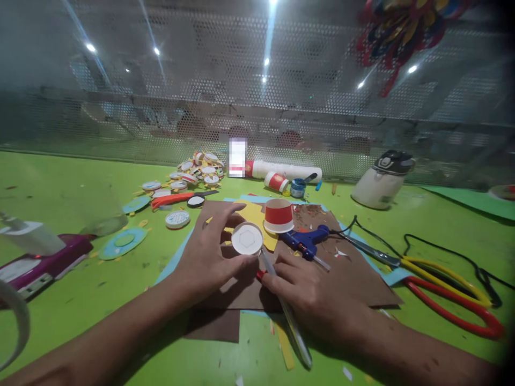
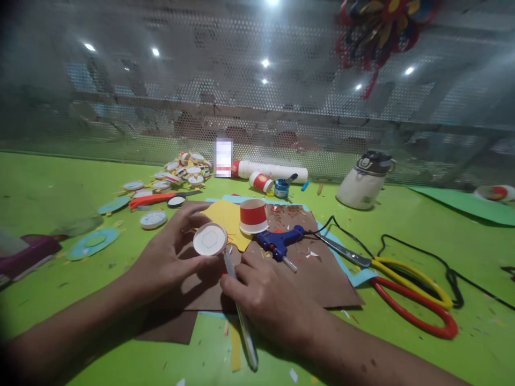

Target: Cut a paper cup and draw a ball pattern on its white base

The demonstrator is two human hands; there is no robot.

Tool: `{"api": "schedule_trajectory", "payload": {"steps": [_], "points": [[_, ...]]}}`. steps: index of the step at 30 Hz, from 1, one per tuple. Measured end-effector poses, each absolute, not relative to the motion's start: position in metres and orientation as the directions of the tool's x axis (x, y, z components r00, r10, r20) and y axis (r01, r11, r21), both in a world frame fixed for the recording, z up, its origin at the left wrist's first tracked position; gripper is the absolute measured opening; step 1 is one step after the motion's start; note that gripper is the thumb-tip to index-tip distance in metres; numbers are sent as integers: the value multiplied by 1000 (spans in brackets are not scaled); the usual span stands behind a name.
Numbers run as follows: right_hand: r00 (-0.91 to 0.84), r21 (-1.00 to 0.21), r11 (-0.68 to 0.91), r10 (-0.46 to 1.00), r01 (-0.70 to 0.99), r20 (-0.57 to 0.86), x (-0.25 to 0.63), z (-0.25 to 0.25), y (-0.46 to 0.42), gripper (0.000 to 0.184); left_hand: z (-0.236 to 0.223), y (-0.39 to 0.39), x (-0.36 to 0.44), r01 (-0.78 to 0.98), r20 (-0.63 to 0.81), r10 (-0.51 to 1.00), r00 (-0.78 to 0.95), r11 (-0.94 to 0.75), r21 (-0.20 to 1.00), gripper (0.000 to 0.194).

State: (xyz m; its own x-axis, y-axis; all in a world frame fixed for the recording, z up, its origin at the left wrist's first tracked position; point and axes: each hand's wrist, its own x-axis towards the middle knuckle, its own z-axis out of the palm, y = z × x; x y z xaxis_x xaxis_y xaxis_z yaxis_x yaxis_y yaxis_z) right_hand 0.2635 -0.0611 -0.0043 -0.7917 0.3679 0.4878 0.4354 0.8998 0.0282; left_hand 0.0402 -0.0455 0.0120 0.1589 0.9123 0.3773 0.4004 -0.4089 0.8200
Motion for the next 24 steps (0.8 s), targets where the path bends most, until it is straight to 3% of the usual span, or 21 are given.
{"api": "schedule_trajectory", "payload": {"steps": [3,7,12,14,16,20,24], "points": [[-737,-26,899,375,438,562,261,-7,-59,22,13,-45,40,410,392,905,166,-424,807,78],[-585,-214,878,450,429,675,260,-7,-56,10,14,-44,39,383,372,909,187,-416,825,76],[-504,-322,831,537,454,676,270,4,-61,13,14,-41,33,376,321,915,246,-395,838,73],[-558,-235,844,503,482,660,275,12,-66,10,15,-41,32,467,262,895,361,-417,780,73],[-664,-52,878,398,477,633,281,20,-73,8,18,-41,32,569,182,876,446,-434,698,75],[-879,281,898,197,340,435,292,36,-95,27,23,-42,36,655,102,859,501,-453,605,76],[-945,340,908,145,245,294,302,35,-117,26,25,-43,40,652,89,850,520,-462,601,78]]}}
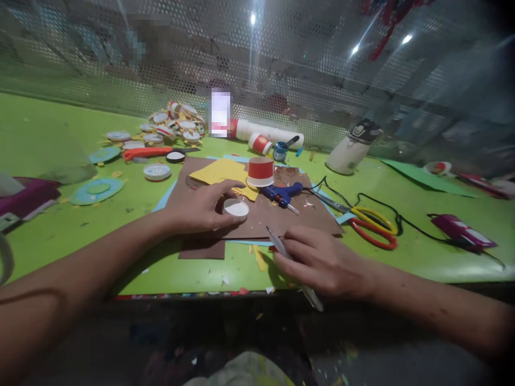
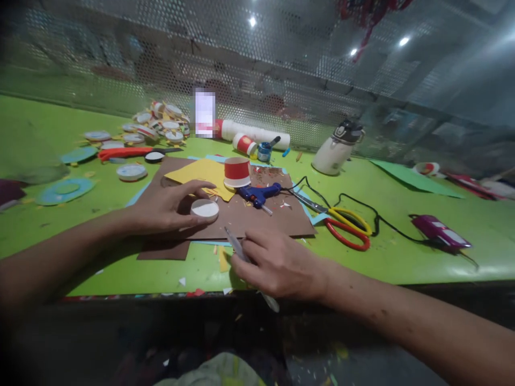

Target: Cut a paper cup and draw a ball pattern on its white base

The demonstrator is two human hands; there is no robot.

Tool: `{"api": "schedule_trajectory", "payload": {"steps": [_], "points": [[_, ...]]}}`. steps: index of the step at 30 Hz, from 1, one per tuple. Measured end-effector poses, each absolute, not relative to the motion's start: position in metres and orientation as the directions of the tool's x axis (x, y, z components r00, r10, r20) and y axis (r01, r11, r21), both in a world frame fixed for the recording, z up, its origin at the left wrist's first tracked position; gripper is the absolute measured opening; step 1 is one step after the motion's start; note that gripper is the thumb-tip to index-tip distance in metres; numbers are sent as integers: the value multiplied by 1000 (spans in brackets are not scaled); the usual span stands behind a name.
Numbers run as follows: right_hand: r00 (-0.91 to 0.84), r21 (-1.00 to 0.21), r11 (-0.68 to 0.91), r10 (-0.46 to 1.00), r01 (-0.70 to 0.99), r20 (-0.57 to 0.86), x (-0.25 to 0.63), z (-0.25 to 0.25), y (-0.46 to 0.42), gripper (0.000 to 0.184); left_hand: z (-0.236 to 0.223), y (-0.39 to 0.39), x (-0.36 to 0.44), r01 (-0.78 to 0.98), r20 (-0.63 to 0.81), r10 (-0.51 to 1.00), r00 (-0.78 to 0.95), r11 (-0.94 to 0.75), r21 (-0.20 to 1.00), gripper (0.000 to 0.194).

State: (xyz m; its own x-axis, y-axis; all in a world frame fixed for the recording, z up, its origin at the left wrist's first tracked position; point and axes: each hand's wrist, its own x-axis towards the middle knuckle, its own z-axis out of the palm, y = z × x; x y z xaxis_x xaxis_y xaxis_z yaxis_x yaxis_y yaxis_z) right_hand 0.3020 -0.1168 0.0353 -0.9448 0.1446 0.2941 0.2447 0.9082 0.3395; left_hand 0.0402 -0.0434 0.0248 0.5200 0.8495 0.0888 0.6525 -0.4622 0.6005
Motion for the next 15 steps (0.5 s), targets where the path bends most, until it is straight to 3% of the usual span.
{"api": "schedule_trajectory", "payload": {"steps": [15], "points": [[-925,289,899,246,329,288,299,23,-133,25,18,-40,38,638,139,839,526,-497,588,76]]}}
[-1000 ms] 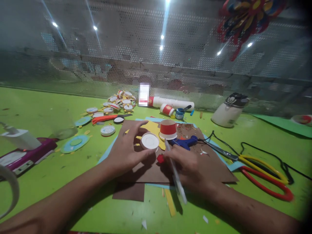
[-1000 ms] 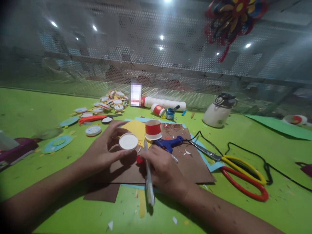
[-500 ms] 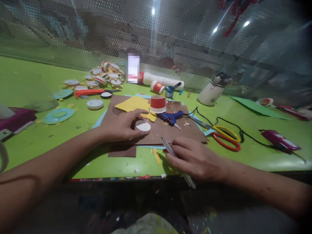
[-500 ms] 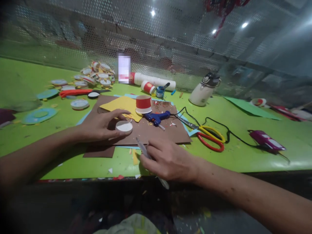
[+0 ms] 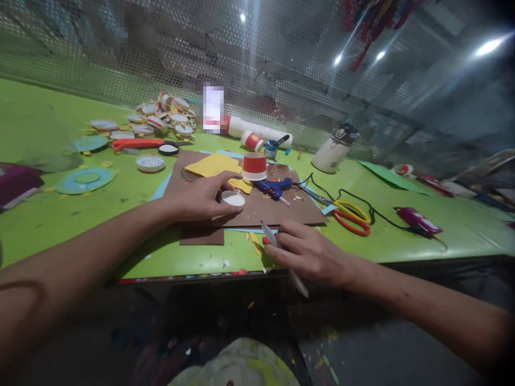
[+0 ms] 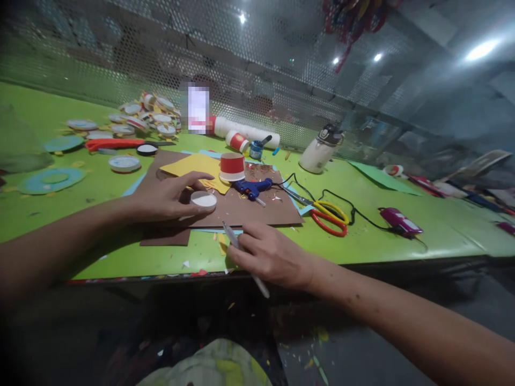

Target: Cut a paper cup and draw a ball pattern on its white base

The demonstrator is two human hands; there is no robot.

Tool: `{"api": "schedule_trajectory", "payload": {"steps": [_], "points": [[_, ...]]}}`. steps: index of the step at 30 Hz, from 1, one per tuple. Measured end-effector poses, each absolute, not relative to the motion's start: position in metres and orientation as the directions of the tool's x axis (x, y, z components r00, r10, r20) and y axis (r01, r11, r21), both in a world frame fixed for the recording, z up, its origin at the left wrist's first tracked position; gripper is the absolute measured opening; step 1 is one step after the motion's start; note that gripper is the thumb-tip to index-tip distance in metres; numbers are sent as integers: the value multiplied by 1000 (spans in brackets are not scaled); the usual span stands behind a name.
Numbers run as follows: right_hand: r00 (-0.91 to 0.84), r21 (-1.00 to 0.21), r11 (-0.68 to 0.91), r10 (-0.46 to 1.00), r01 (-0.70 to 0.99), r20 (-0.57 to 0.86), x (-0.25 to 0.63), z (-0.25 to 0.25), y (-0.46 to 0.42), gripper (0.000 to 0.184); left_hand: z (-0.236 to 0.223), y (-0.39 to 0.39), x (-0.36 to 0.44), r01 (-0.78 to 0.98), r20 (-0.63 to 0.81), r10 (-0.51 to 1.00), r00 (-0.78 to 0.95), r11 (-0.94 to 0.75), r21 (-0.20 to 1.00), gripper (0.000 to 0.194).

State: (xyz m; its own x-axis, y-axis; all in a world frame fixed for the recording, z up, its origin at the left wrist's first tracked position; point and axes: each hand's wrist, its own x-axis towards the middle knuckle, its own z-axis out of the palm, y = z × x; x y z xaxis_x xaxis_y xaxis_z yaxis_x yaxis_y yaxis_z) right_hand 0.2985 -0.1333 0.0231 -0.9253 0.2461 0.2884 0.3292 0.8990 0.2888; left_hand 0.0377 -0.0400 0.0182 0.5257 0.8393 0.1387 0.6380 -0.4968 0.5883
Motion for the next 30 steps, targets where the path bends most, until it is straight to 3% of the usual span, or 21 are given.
{"api": "schedule_trajectory", "payload": {"steps": [14,24,30], "points": [[-885,245,874,334,419,323,295,14,-115,29,11,-37,37,606,183,802,568,-558,567,75],[-690,9,754,596,657,410,309,9,-118,15,14,-38,37,597,165,811,561,-534,599,75],[-626,-14,709,631,705,459,301,2,-114,13,11,-41,36,576,175,819,546,-519,631,72]]}}
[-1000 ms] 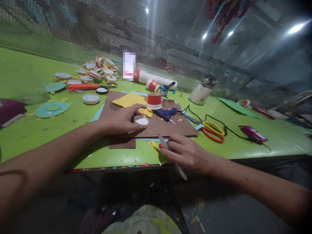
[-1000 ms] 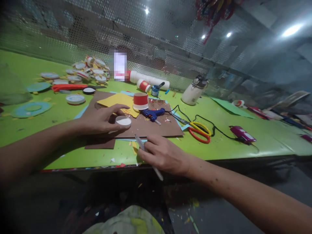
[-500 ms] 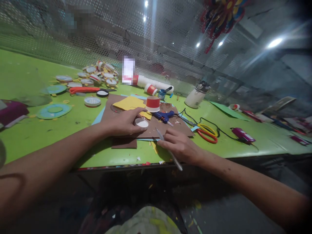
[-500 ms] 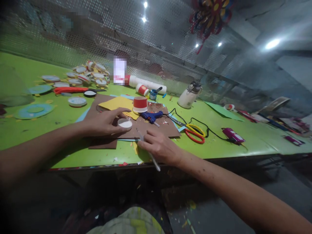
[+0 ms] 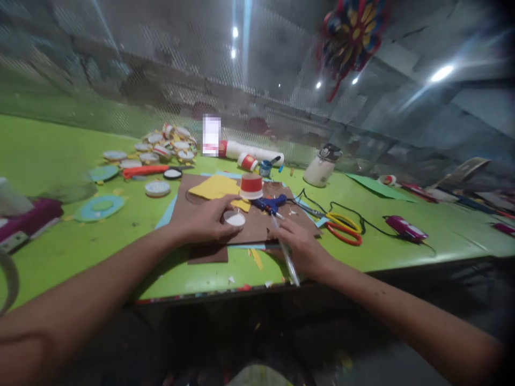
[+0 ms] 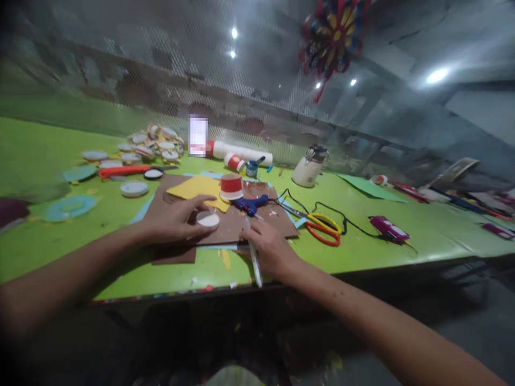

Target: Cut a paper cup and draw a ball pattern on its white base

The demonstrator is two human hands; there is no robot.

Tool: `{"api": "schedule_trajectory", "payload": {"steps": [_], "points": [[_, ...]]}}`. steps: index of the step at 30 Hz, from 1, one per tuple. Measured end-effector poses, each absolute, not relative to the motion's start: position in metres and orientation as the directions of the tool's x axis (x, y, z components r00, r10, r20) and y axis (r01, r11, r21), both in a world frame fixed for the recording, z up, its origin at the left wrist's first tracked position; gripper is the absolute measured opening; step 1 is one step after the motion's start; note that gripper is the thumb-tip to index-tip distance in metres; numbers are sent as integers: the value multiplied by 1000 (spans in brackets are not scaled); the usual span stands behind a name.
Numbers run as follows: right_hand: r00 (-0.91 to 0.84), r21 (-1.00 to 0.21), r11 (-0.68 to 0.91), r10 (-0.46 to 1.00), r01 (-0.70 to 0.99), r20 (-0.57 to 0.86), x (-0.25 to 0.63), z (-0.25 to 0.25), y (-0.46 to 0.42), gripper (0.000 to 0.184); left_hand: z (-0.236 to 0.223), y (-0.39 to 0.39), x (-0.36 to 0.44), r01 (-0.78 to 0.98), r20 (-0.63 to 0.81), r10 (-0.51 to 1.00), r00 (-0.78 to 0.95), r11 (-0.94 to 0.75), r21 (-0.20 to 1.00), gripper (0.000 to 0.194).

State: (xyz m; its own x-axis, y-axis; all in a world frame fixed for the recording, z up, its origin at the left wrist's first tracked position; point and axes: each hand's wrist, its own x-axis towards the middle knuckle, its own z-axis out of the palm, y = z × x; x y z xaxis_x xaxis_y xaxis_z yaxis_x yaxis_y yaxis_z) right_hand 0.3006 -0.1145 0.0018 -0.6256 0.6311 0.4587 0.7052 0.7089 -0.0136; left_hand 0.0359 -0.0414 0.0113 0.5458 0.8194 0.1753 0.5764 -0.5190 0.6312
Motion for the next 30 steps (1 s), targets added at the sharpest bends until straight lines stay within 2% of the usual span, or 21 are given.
{"api": "schedule_trajectory", "payload": {"steps": [2,7,11,14,19,21,24,26,28,30], "points": [[-612,8,700,619,715,493,298,1,-114,10,9,-42,35,573,188,815,548,-530,626,67],[-600,42,710,561,703,570,292,-8,-112,8,6,-41,32,592,210,825,526,-531,606,71],[-600,33,727,539,686,591,289,-14,-113,15,7,-42,31,604,189,836,515,-510,612,71],[-606,14,738,543,675,582,292,-13,-117,18,10,-43,31,606,174,843,509,-494,623,71],[-614,-94,745,608,661,503,297,-6,-122,14,12,-45,33,605,165,854,494,-473,640,65],[-641,-49,767,567,639,518,294,-7,-120,14,13,-45,34,607,168,857,487,-470,641,63],[-679,115,776,457,620,575,289,-11,-114,14,14,-46,34,606,162,862,481,-460,649,63],[-695,181,766,421,616,583,286,-13,-111,17,15,-46,35,602,147,865,480,-447,661,64],[-691,168,764,438,623,575,286,-13,-111,18,17,-46,35,596,129,867,481,-431,677,64],[-668,89,765,492,638,559,288,-11,-114,14,19,-46,36,590,110,871,479,-413,694,64]]}}
